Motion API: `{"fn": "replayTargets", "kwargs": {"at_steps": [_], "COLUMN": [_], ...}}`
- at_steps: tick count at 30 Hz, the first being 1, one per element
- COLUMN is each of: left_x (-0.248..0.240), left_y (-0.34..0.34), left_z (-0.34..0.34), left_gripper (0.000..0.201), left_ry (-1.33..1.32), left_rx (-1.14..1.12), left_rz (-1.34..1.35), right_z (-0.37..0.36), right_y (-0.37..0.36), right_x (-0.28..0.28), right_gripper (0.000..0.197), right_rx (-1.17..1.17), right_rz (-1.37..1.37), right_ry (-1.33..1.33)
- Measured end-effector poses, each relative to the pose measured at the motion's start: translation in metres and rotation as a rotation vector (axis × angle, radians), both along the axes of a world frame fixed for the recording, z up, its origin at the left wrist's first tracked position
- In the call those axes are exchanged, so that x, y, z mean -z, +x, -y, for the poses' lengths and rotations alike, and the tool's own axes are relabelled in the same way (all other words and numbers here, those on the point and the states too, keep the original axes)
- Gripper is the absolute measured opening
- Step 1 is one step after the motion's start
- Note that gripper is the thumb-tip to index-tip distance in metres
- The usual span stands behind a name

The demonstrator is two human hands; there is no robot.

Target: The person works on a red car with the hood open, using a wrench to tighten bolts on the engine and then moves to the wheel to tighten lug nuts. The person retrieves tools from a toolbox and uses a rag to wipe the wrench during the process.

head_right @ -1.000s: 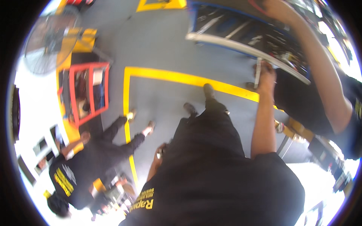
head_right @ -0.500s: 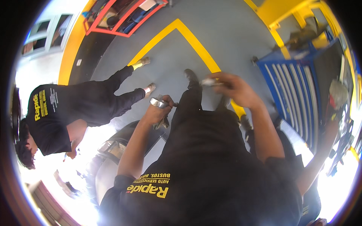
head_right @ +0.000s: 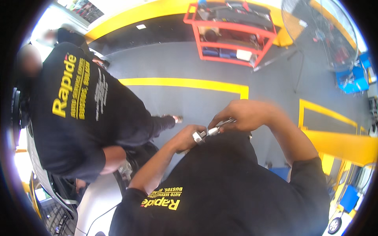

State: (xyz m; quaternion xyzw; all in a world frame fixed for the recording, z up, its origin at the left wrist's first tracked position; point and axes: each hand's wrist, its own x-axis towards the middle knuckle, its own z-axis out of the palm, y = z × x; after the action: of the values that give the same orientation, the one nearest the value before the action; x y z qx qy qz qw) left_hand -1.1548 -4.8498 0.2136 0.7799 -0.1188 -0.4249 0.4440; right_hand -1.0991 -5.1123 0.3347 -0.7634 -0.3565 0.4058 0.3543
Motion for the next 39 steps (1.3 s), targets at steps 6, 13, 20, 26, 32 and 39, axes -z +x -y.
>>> {"fn": "replayTargets", "kwargs": {"at_steps": [6,13,20,26,32,39], "left_x": [0.016,0.022,0.017,0.037,0.026,0.024], "left_y": [0.124,0.320,0.407,0.481,0.544,0.604], "left_z": [-0.036,-0.082,-0.180,-0.336,-0.480,-0.685], "left_gripper": [0.024,0.025,0.029,0.038,0.041,0.033], "left_ry": [0.102,0.214,0.197,0.018,0.050,0.123], "left_rx": [-0.200,-0.419,-0.949,-1.363,-1.494,-1.689], "left_rz": [0.132,0.207,0.204,0.210,0.213,0.204], "right_z": [-0.078,-0.191,-0.353,-0.538,-0.703,-0.946], "right_y": [0.202,0.455,0.546,0.621,0.671,0.734], "right_x": [0.036,0.056,0.021,0.016,0.017,0.030], "right_gripper": [0.036,0.043,0.045,0.054,0.050,0.043], "right_rx": [-0.385,-0.796,-1.109,-1.108,-1.085,-1.289], "right_rz": [-0.017,-0.313,0.531,0.599,0.701,0.706], "right_ry": [-0.016,-0.295,-0.037,0.124,0.296,0.387]}}
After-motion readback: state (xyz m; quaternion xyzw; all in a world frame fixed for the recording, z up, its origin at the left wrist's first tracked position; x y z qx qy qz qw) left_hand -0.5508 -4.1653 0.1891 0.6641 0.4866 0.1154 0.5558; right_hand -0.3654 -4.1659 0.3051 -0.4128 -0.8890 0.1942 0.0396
